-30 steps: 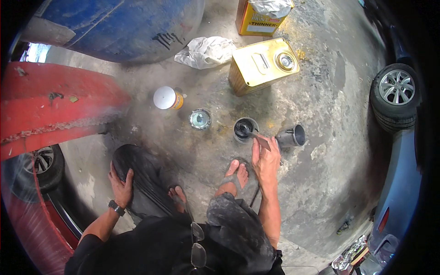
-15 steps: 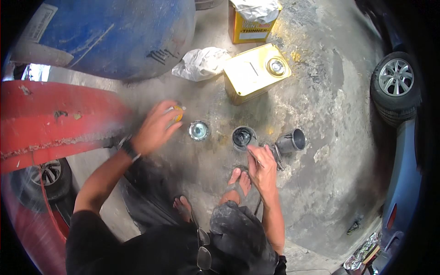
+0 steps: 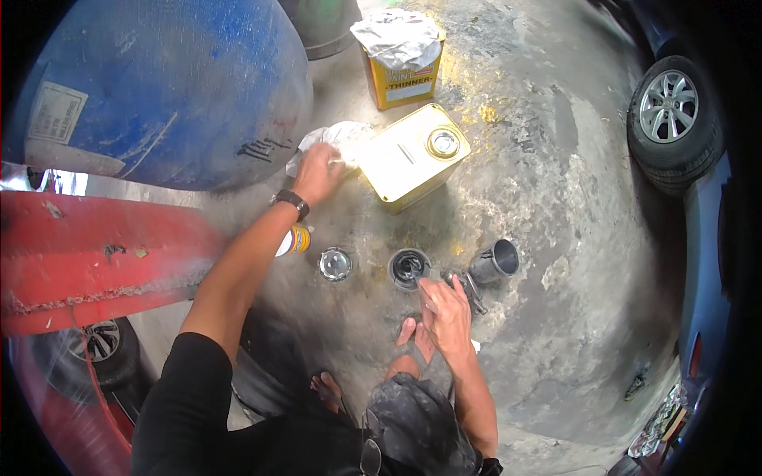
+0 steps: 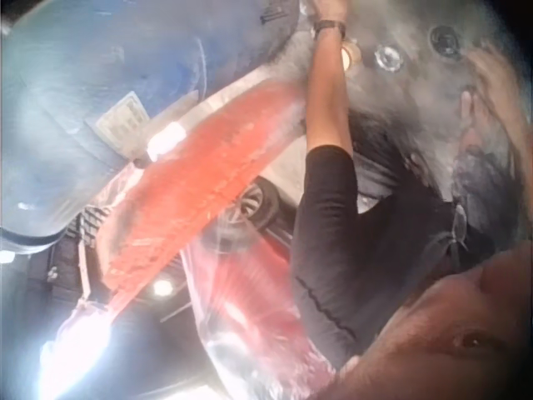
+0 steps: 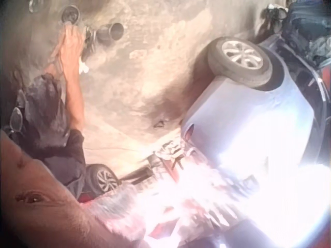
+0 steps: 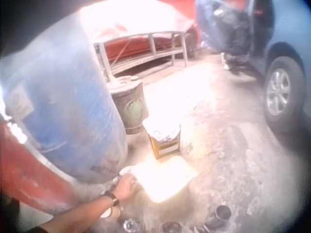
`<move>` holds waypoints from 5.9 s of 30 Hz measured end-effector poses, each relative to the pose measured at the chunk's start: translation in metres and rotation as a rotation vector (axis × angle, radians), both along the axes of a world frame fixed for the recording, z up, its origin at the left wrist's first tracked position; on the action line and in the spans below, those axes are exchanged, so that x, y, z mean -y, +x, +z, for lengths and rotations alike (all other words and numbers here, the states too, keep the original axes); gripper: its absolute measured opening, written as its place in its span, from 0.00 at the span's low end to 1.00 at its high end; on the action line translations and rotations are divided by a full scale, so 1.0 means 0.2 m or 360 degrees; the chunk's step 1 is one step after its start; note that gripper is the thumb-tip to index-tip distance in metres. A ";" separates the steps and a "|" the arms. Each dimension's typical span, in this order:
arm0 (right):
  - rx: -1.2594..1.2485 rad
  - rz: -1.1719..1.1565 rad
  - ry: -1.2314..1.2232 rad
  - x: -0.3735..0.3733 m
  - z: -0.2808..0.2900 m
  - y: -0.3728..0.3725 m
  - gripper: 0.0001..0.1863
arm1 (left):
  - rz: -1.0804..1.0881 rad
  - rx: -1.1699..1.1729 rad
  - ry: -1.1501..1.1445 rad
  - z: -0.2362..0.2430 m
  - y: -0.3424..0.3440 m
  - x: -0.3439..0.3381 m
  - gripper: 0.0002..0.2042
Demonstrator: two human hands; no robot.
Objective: The person mixes liquid in a container with a stirring stick, wipes the stick with a cloth, and then rubs their hand across a masked-off car hood while holding a spray gun.
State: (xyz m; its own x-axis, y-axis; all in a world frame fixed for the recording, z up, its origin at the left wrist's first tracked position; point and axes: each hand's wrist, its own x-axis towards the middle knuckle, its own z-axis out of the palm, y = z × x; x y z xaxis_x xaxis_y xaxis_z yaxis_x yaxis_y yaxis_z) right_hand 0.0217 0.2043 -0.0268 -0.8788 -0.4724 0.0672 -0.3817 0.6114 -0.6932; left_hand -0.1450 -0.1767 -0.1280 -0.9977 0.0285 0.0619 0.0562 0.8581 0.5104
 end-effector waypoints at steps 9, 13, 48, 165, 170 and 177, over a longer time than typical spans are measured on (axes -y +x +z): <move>0.0046 -0.0043 0.0017 -0.01 -0.02 0.01 0.25 | -0.0588 -0.0805 -0.0792 0.67 -0.67 -0.39 0.20; 0.0000 -0.0004 -0.0087 -0.01 -0.03 0.01 0.24 | -0.0524 -0.0486 -0.1279 0.69 -0.79 -0.41 0.27; -0.0003 -0.0192 -0.0294 -0.02 -0.07 0.04 0.11 | 0.0572 0.0795 0.4103 0.45 0.61 -0.36 0.26; -0.0634 0.0838 -0.0237 0.42 0.07 0.28 0.27 | 0.0766 0.1013 0.2732 0.68 1.42 -0.50 0.22; -0.0610 0.0894 -0.0109 0.40 0.08 0.29 0.28 | 0.0850 0.0880 0.2692 0.58 1.46 -0.44 0.20; -0.0298 0.0322 -0.0031 0.14 -0.04 0.33 0.25 | 0.0914 0.0387 0.0688 0.66 1.17 0.07 0.18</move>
